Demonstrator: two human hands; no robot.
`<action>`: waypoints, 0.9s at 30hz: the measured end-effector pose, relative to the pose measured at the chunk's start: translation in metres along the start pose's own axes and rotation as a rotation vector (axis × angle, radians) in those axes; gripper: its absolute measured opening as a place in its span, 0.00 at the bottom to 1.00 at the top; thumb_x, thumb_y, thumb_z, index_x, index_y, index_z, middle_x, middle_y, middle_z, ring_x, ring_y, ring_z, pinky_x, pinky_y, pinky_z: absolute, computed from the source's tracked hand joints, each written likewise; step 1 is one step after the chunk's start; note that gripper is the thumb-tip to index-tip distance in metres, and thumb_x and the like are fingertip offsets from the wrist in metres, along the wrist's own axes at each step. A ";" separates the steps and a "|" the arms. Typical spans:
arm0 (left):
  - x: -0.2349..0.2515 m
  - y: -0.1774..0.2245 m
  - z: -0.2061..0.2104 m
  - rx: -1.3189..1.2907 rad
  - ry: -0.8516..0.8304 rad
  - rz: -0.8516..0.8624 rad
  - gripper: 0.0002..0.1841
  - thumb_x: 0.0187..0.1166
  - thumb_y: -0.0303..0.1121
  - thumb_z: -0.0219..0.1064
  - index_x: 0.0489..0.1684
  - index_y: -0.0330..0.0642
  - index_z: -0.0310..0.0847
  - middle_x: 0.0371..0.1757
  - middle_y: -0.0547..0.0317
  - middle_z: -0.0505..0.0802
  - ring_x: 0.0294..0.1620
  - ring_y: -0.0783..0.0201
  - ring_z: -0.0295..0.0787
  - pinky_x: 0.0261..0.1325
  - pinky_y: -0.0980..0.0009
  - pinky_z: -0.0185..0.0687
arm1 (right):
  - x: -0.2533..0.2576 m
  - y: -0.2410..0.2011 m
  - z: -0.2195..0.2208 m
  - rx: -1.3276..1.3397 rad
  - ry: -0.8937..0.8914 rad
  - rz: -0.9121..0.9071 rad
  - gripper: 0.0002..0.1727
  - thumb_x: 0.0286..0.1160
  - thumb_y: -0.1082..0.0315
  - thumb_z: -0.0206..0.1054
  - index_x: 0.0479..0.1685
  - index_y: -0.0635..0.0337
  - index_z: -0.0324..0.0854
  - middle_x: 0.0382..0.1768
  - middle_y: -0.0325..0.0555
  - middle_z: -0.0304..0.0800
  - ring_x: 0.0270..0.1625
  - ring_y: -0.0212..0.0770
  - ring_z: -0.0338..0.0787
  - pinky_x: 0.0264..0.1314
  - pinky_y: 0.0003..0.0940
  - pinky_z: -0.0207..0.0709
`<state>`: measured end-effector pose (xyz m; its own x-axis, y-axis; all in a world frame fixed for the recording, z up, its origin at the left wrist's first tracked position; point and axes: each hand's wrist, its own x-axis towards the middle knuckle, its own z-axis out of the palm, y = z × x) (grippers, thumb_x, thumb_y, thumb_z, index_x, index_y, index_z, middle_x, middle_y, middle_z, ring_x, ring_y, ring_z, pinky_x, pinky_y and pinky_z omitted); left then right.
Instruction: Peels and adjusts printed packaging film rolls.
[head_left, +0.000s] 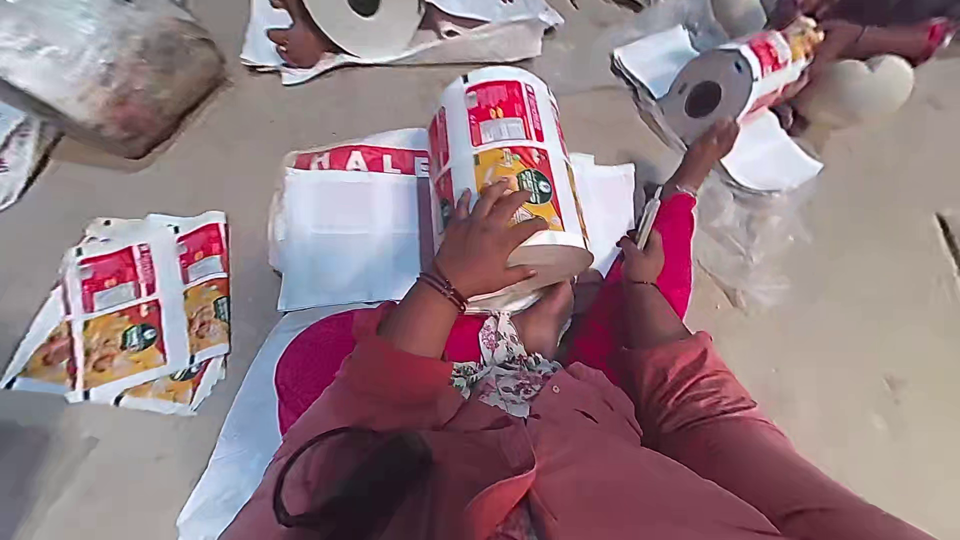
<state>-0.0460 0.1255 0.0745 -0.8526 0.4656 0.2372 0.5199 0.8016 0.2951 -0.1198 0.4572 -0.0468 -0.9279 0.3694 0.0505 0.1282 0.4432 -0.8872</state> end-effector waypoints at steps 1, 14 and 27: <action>-0.002 -0.003 0.005 0.009 0.043 0.017 0.29 0.71 0.61 0.69 0.72 0.65 0.82 0.88 0.59 0.73 0.94 0.42 0.53 0.85 0.23 0.44 | 0.002 0.001 -0.001 0.023 0.008 0.004 0.20 0.74 0.68 0.68 0.64 0.65 0.79 0.48 0.53 0.88 0.39 0.42 0.87 0.44 0.44 0.83; -0.005 -0.004 0.017 -0.090 0.320 -0.032 0.23 0.77 0.59 0.68 0.56 0.54 0.92 0.73 0.57 0.89 0.85 0.45 0.73 0.86 0.35 0.57 | 0.022 -0.001 0.026 0.076 -0.088 0.015 0.23 0.87 0.61 0.58 0.73 0.66 0.67 0.40 0.44 0.86 0.24 0.31 0.79 0.29 0.31 0.78; 0.004 0.005 0.021 -0.354 0.445 -0.109 0.10 0.80 0.33 0.65 0.40 0.41 0.92 0.62 0.54 0.95 0.79 0.53 0.82 0.89 0.49 0.64 | -0.010 -0.100 -0.007 0.071 -0.258 -0.071 0.23 0.90 0.65 0.52 0.81 0.63 0.63 0.47 0.50 0.88 0.29 0.38 0.91 0.34 0.38 0.90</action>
<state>-0.0486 0.1391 0.0575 -0.8377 0.1237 0.5319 0.4817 0.6262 0.6131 -0.1206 0.4154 0.0445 -0.9934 0.1149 0.0030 0.0434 0.3992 -0.9158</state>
